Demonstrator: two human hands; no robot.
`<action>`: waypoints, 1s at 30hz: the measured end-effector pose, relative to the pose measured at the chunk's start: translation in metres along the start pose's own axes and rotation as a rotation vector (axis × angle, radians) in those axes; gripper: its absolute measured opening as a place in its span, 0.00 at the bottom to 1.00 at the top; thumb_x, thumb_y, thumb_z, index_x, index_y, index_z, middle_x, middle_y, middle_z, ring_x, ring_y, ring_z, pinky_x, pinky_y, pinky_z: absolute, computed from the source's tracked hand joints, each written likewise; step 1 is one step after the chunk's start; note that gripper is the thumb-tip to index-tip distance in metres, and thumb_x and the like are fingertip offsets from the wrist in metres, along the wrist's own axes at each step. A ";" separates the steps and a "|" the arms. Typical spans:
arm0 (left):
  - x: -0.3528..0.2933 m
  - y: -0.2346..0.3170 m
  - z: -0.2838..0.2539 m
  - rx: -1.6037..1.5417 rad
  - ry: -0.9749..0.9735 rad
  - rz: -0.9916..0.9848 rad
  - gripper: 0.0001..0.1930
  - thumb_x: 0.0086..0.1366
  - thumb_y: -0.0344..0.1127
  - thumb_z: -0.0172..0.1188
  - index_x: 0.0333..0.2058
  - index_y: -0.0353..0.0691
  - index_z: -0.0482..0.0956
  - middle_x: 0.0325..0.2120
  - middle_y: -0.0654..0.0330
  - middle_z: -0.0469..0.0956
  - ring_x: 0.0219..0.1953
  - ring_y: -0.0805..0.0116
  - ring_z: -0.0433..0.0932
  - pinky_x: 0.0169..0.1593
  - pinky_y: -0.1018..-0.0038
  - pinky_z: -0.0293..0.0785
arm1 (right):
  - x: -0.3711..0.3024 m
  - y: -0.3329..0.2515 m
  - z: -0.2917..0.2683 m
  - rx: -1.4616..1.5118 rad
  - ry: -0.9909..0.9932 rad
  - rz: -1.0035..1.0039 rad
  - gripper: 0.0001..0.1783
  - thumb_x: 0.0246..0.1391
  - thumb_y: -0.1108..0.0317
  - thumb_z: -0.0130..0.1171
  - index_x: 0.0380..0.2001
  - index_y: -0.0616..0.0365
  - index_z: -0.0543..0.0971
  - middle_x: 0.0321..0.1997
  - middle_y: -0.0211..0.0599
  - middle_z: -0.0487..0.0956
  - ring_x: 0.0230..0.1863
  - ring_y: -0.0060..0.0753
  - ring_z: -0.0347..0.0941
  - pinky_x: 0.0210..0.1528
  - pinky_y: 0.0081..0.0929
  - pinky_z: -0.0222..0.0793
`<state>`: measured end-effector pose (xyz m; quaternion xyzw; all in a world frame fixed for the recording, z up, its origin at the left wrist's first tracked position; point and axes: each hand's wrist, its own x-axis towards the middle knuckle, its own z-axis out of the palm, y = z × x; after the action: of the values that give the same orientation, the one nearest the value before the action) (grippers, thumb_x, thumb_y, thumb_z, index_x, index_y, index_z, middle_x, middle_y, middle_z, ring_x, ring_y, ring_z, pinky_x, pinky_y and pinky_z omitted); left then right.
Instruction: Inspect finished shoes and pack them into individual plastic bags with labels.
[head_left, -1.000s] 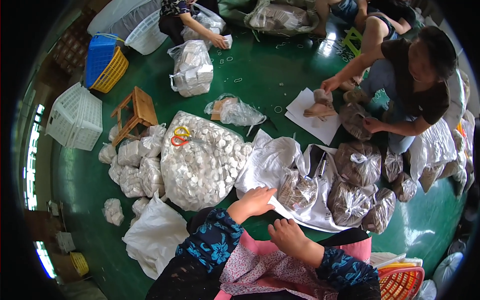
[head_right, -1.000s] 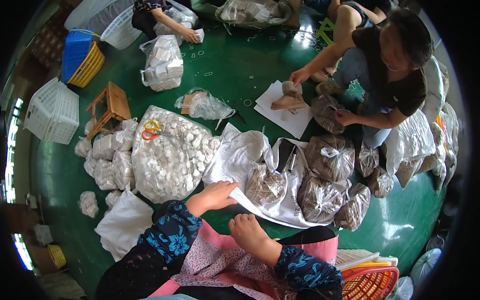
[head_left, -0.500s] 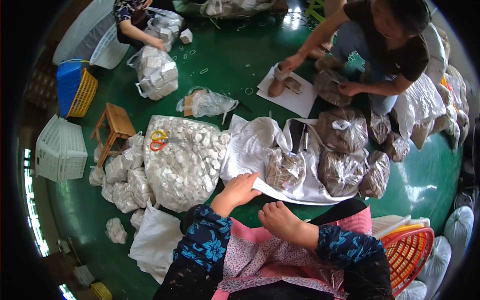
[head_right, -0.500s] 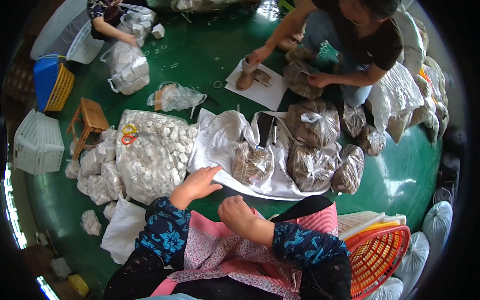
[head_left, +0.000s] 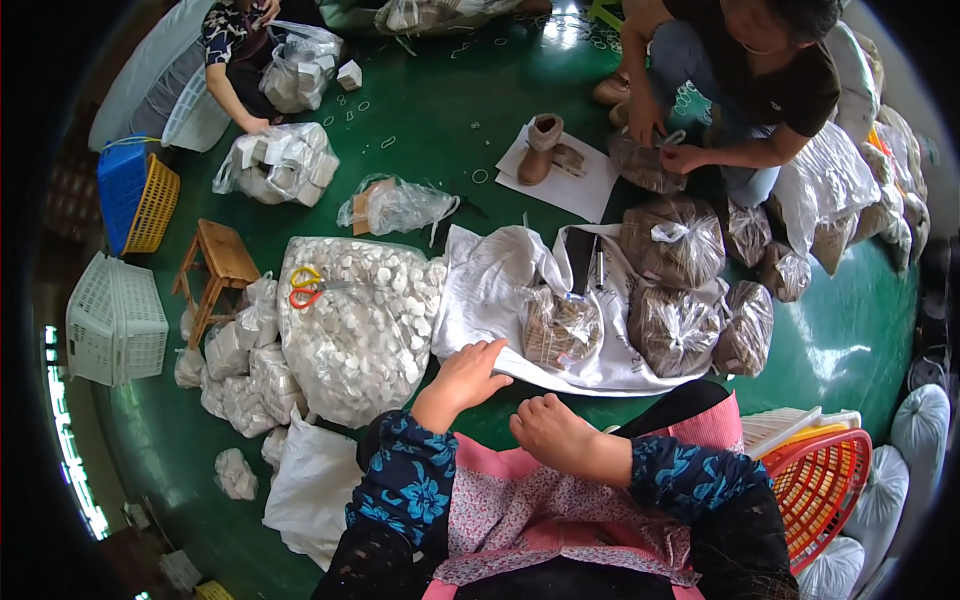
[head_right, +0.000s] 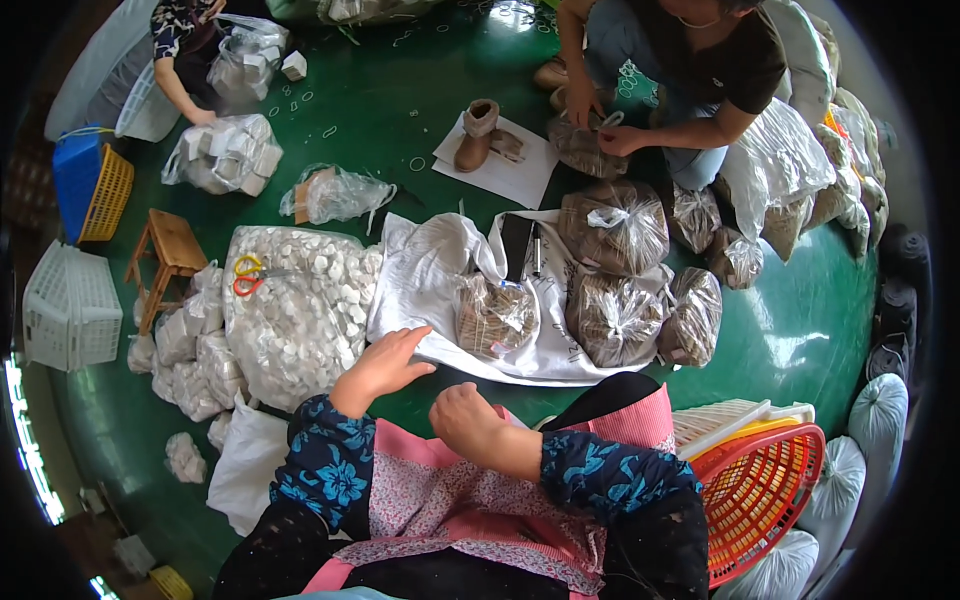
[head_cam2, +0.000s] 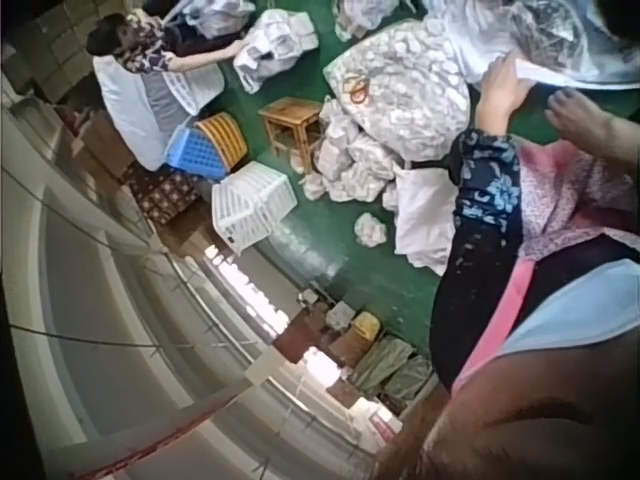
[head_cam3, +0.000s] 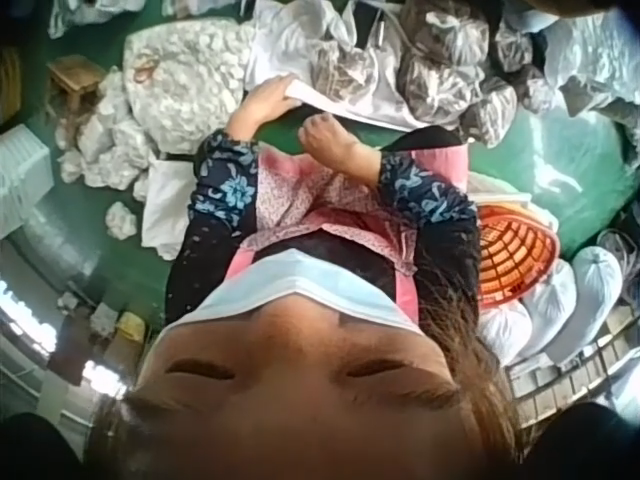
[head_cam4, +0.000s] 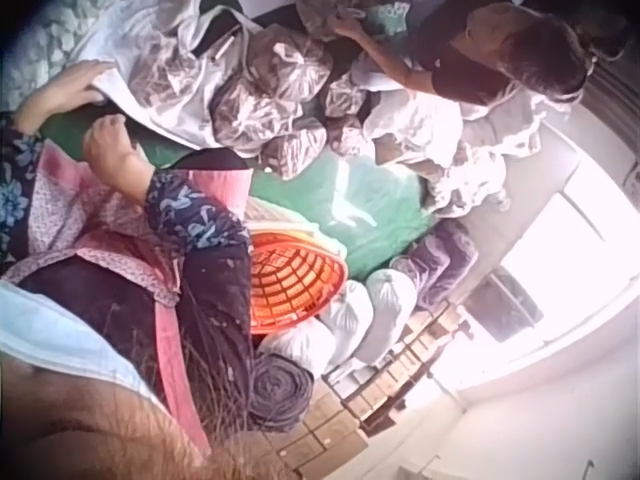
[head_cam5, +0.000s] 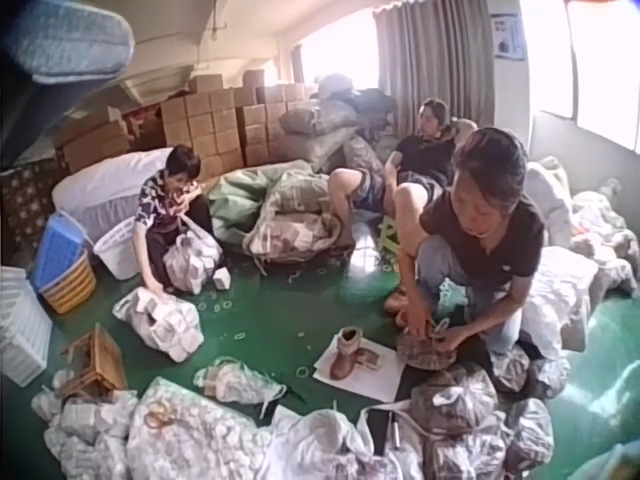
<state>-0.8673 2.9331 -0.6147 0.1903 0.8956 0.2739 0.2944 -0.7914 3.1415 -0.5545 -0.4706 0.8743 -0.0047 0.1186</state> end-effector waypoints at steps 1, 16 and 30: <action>0.000 0.000 -0.001 -0.003 -0.003 -0.006 0.36 0.64 0.46 0.67 0.66 0.36 0.66 0.56 0.40 0.76 0.58 0.40 0.74 0.61 0.55 0.70 | 0.001 0.000 0.000 -0.002 0.002 -0.006 0.07 0.53 0.64 0.57 0.32 0.52 0.82 0.33 0.34 0.79 0.36 0.34 0.76 0.36 0.33 0.64; 0.001 0.001 -0.003 -0.009 0.003 0.001 0.36 0.64 0.45 0.68 0.65 0.36 0.67 0.56 0.40 0.76 0.58 0.40 0.74 0.62 0.56 0.70 | 0.004 -0.001 0.005 0.028 -0.036 0.002 0.07 0.54 0.64 0.57 0.32 0.51 0.83 0.33 0.32 0.80 0.37 0.34 0.77 0.37 0.34 0.64; 0.001 0.000 -0.001 0.001 -0.002 0.003 0.36 0.64 0.46 0.67 0.65 0.36 0.67 0.56 0.40 0.75 0.59 0.40 0.73 0.62 0.56 0.70 | 0.001 -0.002 0.002 0.009 -0.051 0.007 0.08 0.54 0.64 0.58 0.33 0.52 0.83 0.34 0.32 0.80 0.38 0.34 0.76 0.39 0.35 0.65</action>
<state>-0.8680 2.9333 -0.6144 0.1922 0.8951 0.2737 0.2948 -0.7903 3.1397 -0.5570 -0.4669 0.8727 0.0039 0.1432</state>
